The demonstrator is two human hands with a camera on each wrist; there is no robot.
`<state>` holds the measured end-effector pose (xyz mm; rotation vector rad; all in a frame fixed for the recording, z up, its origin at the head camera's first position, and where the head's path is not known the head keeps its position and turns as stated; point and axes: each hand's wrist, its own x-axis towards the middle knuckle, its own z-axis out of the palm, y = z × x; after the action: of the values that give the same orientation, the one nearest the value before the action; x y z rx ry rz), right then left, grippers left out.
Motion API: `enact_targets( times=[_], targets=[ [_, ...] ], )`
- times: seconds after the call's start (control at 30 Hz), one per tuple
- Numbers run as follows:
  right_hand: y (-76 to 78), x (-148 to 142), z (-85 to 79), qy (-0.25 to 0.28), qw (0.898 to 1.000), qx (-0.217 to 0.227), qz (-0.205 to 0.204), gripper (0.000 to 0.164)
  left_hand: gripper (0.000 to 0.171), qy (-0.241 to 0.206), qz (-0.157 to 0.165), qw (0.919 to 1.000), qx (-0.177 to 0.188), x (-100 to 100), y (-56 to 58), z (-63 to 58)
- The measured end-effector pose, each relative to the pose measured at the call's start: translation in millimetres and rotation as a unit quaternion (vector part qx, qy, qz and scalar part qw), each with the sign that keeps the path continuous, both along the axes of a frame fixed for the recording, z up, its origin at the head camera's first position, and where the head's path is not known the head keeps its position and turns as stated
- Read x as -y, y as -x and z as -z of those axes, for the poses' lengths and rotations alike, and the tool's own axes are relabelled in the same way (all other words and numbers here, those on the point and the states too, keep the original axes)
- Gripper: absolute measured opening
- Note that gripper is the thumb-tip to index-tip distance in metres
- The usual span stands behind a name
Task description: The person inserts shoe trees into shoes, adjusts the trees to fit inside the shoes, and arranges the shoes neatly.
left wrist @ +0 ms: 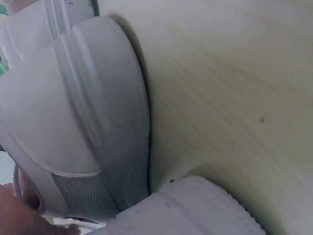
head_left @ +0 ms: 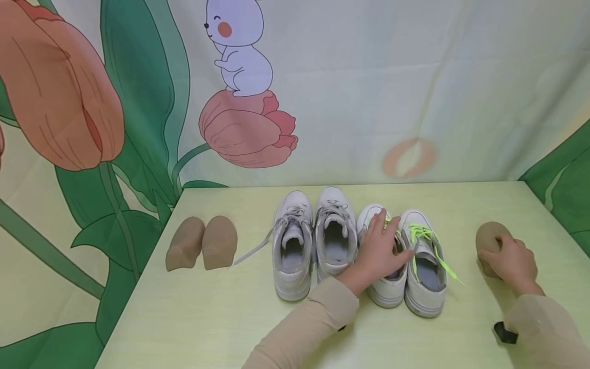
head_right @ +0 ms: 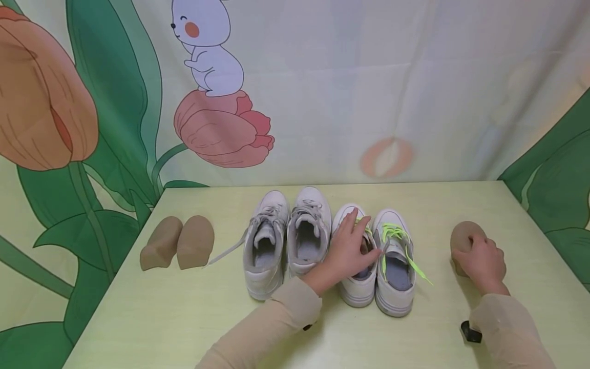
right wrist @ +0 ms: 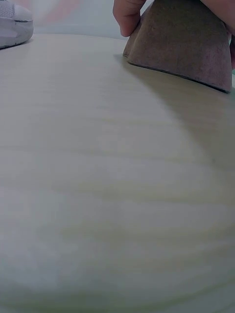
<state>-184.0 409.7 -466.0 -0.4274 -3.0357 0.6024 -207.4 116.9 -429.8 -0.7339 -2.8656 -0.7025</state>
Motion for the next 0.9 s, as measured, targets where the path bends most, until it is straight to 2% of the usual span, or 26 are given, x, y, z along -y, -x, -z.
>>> enact_targets(
  times=[0.17,0.37,0.47,0.7,0.9],
  targets=[
    [-0.3,0.9,-1.3,0.001,1.0,0.004,0.0,0.069,0.065,0.038,-0.011,0.9985,-0.039,-3.4,-2.8,-2.9],
    [-2.0,2.9,-2.4,-0.002,1.0,-0.001,0.0,0.066,0.061,0.053,-0.012,0.9959,-0.072,-6.0,-5.8,-7.8],
    [-2.4,3.4,-2.8,-0.003,1.0,-0.002,0.001,0.066,0.059,0.057,0.003,0.9952,-0.08,-8.0,-8.3,-10.3],
    [-3.0,2.7,-2.3,0.0,1.0,0.0,-0.003,0.066,0.059,0.076,0.062,0.9921,-0.079,-14.6,-14.0,-15.5],
    [-1.7,2.3,-1.4,-0.002,1.0,-0.004,-0.003,0.065,0.061,0.087,0.091,0.9887,-0.082,-17.4,-14.6,-18.6]
  ],
)
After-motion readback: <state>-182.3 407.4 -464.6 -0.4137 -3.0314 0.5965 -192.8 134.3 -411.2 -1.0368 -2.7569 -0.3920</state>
